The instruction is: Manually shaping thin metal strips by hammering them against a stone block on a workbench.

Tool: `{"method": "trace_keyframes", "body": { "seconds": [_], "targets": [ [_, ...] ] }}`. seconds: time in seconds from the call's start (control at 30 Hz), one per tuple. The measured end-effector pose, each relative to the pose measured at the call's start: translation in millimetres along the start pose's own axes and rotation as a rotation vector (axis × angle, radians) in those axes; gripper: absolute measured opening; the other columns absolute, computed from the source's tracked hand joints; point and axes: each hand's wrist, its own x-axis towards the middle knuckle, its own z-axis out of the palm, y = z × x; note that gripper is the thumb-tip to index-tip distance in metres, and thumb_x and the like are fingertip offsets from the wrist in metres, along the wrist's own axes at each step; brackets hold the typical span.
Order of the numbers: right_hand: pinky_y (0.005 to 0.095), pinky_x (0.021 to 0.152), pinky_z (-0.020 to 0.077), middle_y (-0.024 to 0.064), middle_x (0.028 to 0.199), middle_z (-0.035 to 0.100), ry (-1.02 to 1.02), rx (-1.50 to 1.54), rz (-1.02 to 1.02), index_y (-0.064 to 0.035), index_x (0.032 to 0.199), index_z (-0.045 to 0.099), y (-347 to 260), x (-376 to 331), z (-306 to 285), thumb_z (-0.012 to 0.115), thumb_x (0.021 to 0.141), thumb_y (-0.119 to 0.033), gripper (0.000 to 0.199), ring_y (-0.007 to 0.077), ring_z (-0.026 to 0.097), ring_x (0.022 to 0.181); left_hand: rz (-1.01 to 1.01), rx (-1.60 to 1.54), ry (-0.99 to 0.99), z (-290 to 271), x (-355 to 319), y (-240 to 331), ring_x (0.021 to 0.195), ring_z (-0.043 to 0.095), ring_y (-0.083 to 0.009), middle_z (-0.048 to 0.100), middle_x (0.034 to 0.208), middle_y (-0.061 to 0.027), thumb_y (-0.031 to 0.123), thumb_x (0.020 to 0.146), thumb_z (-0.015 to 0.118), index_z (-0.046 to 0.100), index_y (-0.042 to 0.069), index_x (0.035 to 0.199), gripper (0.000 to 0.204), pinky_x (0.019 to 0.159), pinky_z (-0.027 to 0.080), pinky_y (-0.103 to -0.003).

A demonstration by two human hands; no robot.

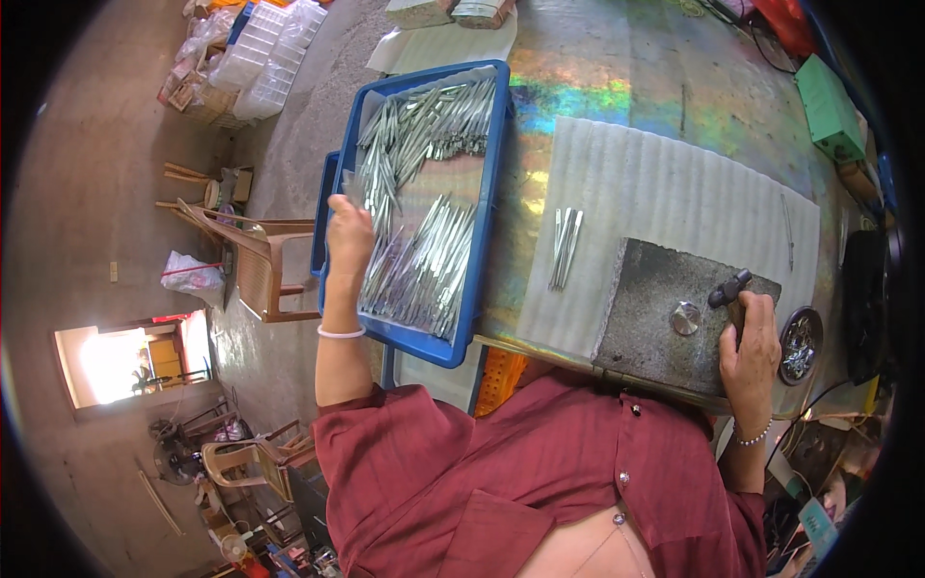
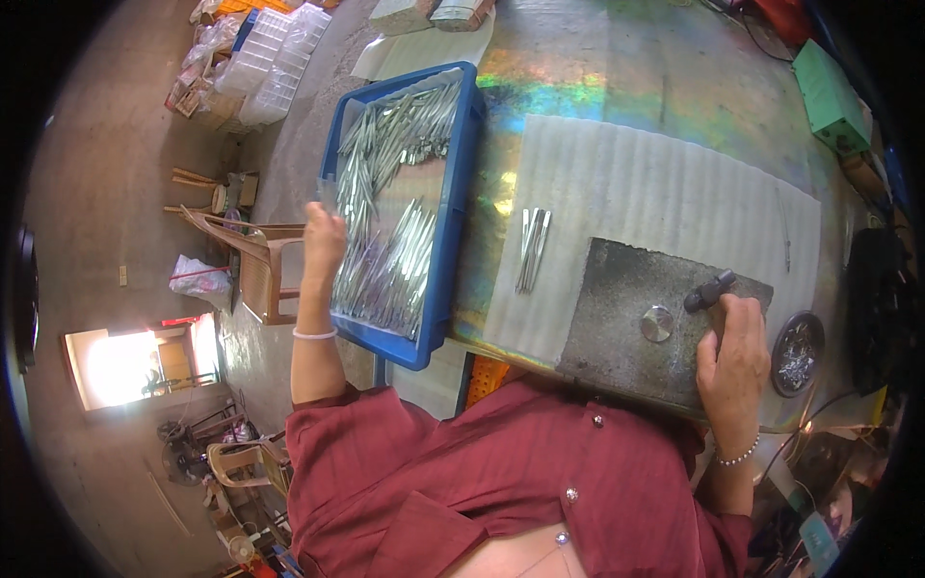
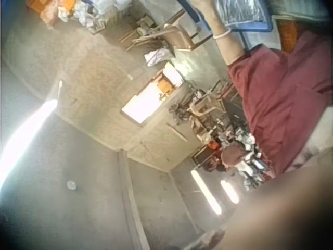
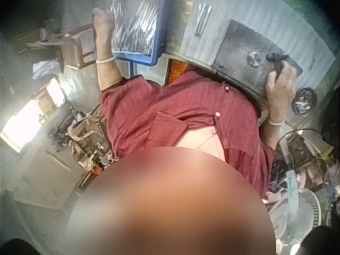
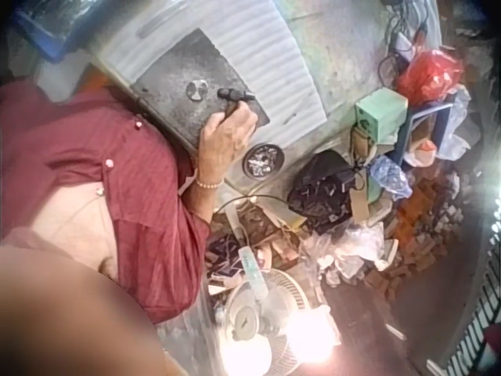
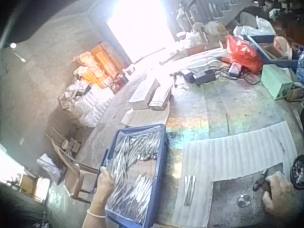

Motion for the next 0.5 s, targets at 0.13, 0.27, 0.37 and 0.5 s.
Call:
{"method": "trace_keyframes", "body": {
  "seconds": [0.13, 0.27, 0.37, 0.5],
  "targets": [
    [0.0430, 0.078, 0.0418, 0.0172, 0.098, 0.048, 0.011, -0.011, -0.012, -0.0007, 0.110, 0.047, -2, 0, -1, 0.052, 0.074, 0.000, 0.036, 0.0359, 0.051, 0.092, 0.048, -0.424, 0.100, -48, 4, 7, 0.069, 0.063, -0.0301, 0.060, 0.077, -0.0159, 0.010, 0.092, 0.045, 0.036, 0.003, 0.099, 0.014, 0.060, 0.049, -0.039],
    [0.0429, 0.076, 0.0424, 0.0176, 0.098, 0.048, 0.002, -0.045, -0.050, 0.0002, 0.109, 0.047, -1, 3, -4, 0.052, 0.075, 0.000, 0.035, 0.0357, 0.051, 0.093, 0.264, -0.611, 0.094, -91, 6, 95, 0.066, 0.062, -0.0295, 0.058, 0.073, -0.0129, 0.007, 0.091, 0.045, 0.037, 0.003, 0.097, 0.011, 0.060, 0.048, -0.037],
    [0.0419, 0.076, 0.0423, 0.0183, 0.095, 0.047, -0.032, 0.052, -0.046, 0.0000, 0.107, 0.047, 4, 3, -11, 0.051, 0.074, 0.001, 0.033, 0.0364, 0.052, 0.089, 0.558, -0.456, -0.126, -98, 2, 182, 0.070, 0.060, -0.0394, 0.058, 0.079, -0.0199, 0.007, 0.087, 0.047, 0.038, 0.004, 0.097, 0.014, 0.060, 0.047, -0.045],
    [0.0380, 0.068, 0.0410, 0.0171, 0.085, 0.044, 0.000, 0.230, 0.019, 0.0010, 0.101, 0.047, 9, -14, -14, 0.052, 0.076, 0.000, 0.026, 0.0345, 0.049, 0.077, 0.985, -0.354, -0.289, -34, 1, 293, 0.074, 0.060, -0.0350, 0.057, 0.080, -0.0182, 0.012, 0.090, 0.040, 0.044, 0.003, 0.092, 0.010, 0.061, 0.048, -0.045]
  ]
}}
